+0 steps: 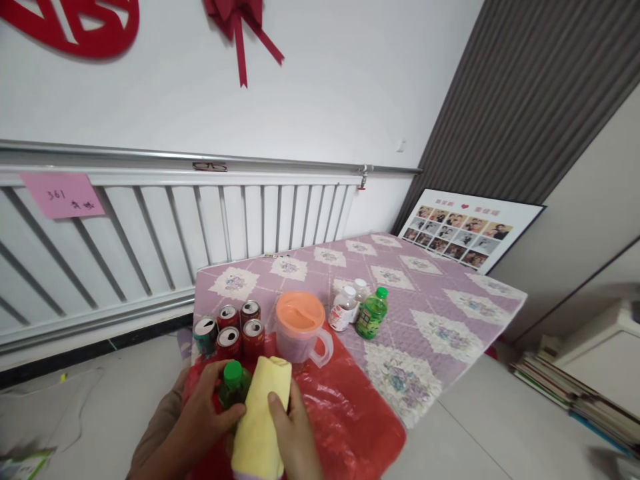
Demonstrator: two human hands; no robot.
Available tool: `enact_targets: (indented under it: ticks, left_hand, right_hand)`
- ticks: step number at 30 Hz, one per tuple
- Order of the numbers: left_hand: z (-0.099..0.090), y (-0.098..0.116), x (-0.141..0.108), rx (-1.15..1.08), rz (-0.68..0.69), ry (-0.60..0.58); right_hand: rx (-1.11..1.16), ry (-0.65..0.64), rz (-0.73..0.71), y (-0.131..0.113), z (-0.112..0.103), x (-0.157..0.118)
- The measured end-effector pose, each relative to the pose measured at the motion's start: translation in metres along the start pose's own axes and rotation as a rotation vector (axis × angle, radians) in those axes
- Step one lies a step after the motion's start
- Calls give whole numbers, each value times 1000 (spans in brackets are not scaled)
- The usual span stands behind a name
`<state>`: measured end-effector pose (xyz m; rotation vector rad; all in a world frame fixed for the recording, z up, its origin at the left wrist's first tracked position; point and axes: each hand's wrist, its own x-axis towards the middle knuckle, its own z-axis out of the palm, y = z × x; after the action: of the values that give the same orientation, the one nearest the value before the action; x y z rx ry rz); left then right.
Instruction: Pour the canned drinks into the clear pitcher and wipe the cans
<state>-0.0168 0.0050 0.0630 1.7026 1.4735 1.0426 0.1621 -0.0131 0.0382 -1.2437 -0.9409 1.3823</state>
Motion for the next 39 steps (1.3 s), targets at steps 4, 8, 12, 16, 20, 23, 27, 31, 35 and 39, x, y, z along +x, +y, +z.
enact_targets:
  ticks: [4, 8, 12, 16, 20, 23, 27, 31, 35, 39]
  left_hand:
    - [-17, 1, 3, -27, 31, -89]
    - [-39, 2, 8, -25, 25, -190]
    - [-37, -2, 7, -22, -4, -136]
    - [-17, -8, 1, -66, -44, 23]
    - [-7, -10, -2, -5, -77, 105]
    - [-12, -12, -2, -50, -46, 42]
    - [-30, -15, 4, -82, 2, -113]
    - [-45, -19, 9, -186, 31, -330]
    - [-43, -19, 6, -206, 15, -284]
    - [-29, -11, -5, -109, -98, -14]
  right_hand:
    - [-245, -54, -80, 16, 2, -4]
    - [-456, -73, -128, 22, -3, -6]
    - [-415, 98, -146, 9, -6, 0]
    - [-190, 97, -156, -10, 1, 6]
    - [-122, 36, -116, -8, 12, 7]
    - [-197, -29, -128, 8, 14, 6]
    - [-347, -100, -149, 30, 6, 2]
    - [-507, -58, -124, 28, -3, 0]
    - [-387, 59, -166, 4, -3, 2]
    - [-157, -6, -118, -16, 7, 3]
